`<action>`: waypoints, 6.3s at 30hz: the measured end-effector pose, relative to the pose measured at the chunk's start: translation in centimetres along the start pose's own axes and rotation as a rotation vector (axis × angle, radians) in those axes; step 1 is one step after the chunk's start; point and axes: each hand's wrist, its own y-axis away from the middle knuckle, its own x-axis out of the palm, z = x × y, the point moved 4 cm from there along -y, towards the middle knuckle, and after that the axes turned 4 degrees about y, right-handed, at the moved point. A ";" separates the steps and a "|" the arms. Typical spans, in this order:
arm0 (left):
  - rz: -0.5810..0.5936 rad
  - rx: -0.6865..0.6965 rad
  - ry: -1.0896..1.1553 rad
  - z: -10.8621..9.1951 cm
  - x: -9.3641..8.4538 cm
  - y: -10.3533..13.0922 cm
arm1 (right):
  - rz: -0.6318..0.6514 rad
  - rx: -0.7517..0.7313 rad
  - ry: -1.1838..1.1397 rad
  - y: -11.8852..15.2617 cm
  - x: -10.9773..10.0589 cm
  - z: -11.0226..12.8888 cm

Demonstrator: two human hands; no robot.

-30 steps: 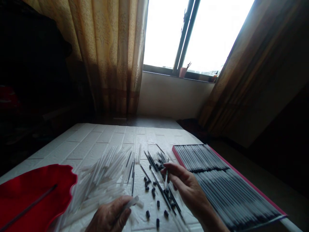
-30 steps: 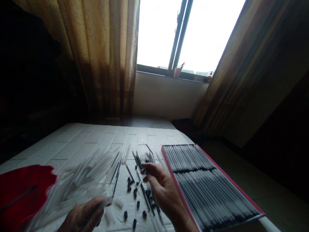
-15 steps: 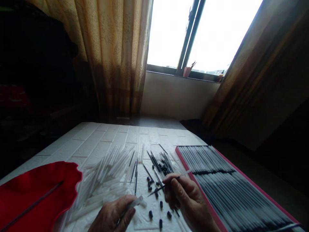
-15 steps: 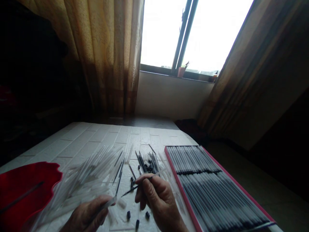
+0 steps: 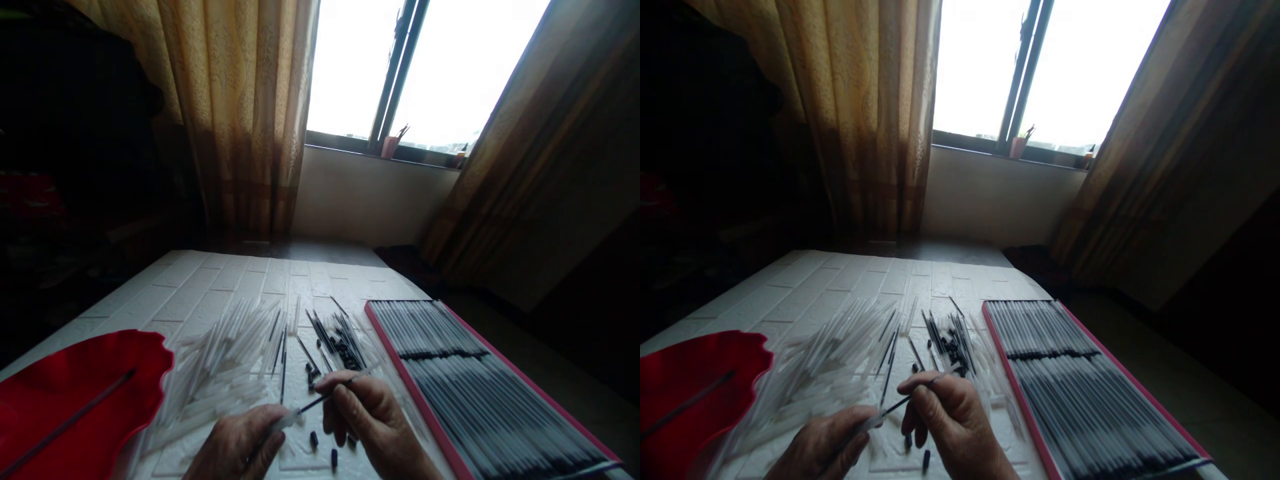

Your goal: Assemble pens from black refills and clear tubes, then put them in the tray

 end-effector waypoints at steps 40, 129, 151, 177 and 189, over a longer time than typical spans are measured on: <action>-0.045 0.158 -0.166 -1.8 -0.7 -0.8 | 0.147 -0.067 0.802 0.5 -0.5 1.7; 0.054 0.071 -0.226 -1.7 0.3 -0.3 | 0.159 -0.422 1.217 0.4 0.8 -1.1; 0.066 0.000 -0.118 -1.7 0.0 -0.6 | 0.252 -0.310 1.075 0.3 0.3 -0.6; 0.068 -0.012 -0.080 -1.4 0.1 -0.7 | 0.261 -0.273 1.065 0.5 0.2 -0.6; 0.043 0.061 -0.143 -1.4 0.0 -0.4 | 0.245 -0.344 1.188 0.5 0.8 -0.6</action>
